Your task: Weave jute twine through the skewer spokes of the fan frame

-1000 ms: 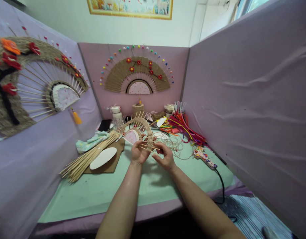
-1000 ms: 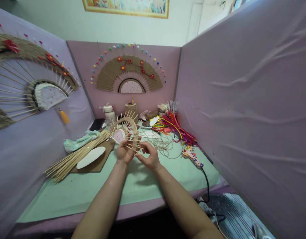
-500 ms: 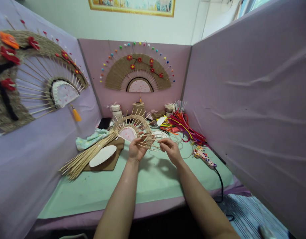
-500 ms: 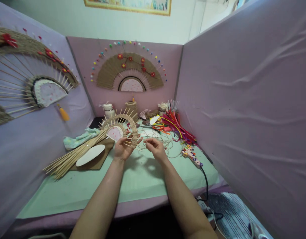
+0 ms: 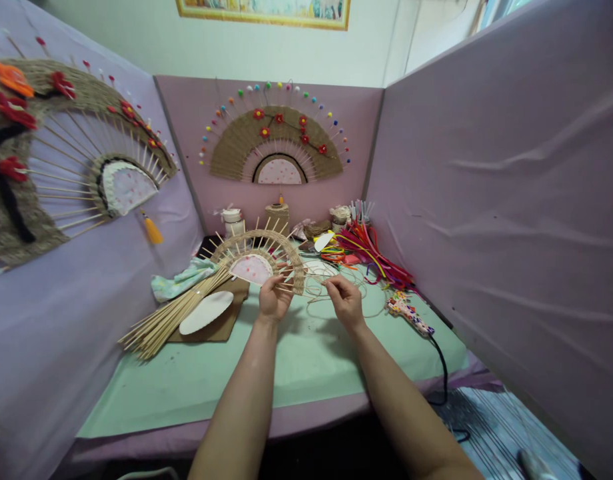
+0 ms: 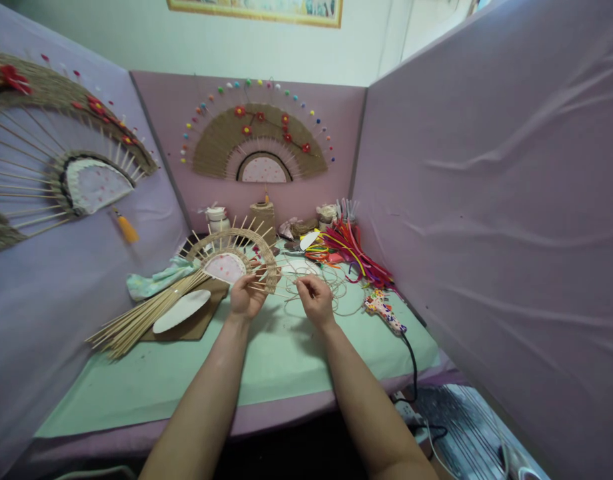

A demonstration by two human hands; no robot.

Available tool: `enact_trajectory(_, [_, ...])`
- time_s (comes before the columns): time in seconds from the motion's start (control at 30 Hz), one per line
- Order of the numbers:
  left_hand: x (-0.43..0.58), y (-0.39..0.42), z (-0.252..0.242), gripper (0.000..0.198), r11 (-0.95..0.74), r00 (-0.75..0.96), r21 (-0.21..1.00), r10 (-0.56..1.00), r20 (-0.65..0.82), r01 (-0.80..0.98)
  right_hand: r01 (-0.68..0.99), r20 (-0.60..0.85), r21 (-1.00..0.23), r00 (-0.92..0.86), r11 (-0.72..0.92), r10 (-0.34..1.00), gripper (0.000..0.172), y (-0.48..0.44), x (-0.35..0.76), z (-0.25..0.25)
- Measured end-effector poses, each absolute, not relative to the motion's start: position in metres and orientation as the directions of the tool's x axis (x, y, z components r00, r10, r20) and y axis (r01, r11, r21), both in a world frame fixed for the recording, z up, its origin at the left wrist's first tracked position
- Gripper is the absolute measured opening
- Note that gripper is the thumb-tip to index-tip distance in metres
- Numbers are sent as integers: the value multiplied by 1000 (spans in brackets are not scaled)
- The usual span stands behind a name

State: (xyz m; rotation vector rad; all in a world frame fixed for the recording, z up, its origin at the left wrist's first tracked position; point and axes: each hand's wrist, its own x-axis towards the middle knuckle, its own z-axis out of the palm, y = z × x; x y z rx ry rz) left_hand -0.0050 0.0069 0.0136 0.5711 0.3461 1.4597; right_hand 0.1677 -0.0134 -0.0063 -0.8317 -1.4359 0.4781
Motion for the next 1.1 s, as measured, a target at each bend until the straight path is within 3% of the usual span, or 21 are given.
enact_trajectory(0.13, [-5,6,15,27,7,99,527,984,147,-850,221,631,-765,71,604,773,28,-10,166,-7])
enact_trajectory(0.37, [0,2,18,24,25,127,514,978,164,-858,210,580,-765,-184,608,794,25,-12,157,-9])
enact_trajectory(0.83, [-3,1,21,22,-9,83,521,985,153,-853,187,548,-793,-194,579,813,23,-15,157,-7])
enact_trajectory(1.1, [-5,5,18,25,-31,56,528,987,149,-849,100,466,-878,-44,468,884,26,-7,166,-14])
